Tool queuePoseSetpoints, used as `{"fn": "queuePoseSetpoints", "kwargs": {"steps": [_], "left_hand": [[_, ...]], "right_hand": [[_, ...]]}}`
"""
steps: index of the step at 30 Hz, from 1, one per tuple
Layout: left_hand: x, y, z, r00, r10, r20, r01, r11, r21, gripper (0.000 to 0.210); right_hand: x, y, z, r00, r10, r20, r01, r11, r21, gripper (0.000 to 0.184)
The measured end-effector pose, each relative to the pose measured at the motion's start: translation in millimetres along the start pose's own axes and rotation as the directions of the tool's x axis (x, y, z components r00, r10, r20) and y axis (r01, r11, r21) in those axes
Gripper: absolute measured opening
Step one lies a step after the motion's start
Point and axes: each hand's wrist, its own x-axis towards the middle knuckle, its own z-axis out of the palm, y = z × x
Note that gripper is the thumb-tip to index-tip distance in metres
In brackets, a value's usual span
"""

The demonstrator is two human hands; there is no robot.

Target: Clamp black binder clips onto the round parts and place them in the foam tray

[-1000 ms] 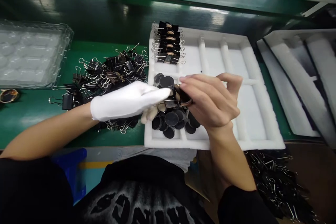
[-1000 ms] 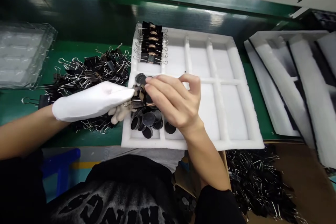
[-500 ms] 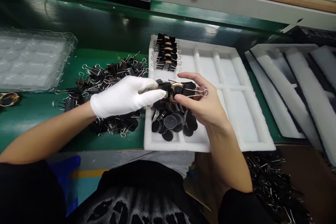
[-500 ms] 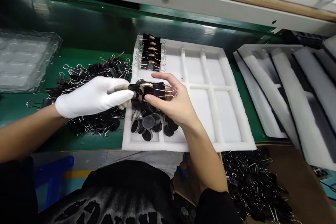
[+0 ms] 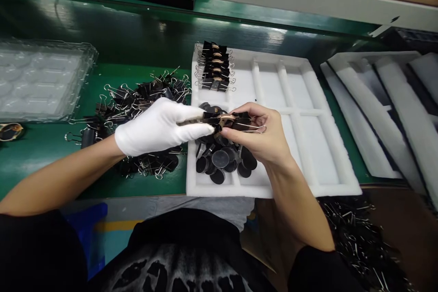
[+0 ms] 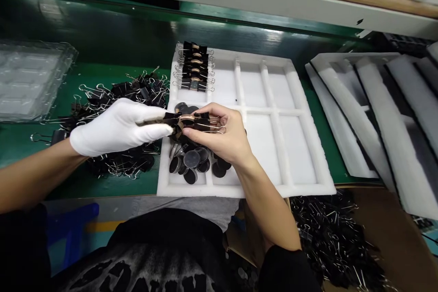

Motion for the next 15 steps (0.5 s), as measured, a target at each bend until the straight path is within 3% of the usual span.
{"fn": "queuePoseSetpoints", "kwargs": {"steps": [6, 9, 12, 15], "left_hand": [[9.6, 5.2, -16.9, 0.993, -0.099, 0.068, 0.094, 0.993, 0.071, 0.039], [28.8, 1.3, -28.7, 0.979, -0.200, 0.027, 0.189, 0.955, 0.229, 0.040], [55.9, -14.8, -29.3, 0.980, -0.193, -0.039, 0.193, 0.901, 0.388, 0.045], [79.6, -34.9, -19.8, 0.988, -0.150, -0.030, 0.147, 0.872, 0.467, 0.049]], "right_hand": [[8.2, -2.6, -15.0, 0.996, -0.064, 0.057, 0.067, 0.997, -0.042, 0.053], [15.6, 0.2, -28.3, 0.989, -0.111, -0.099, 0.101, 0.990, -0.099, 0.051], [23.8, 8.3, -35.4, 0.966, -0.028, -0.257, 0.007, 0.997, -0.082, 0.034], [28.4, 16.1, -35.4, 0.963, 0.039, -0.266, -0.068, 0.993, -0.099, 0.028]]}}
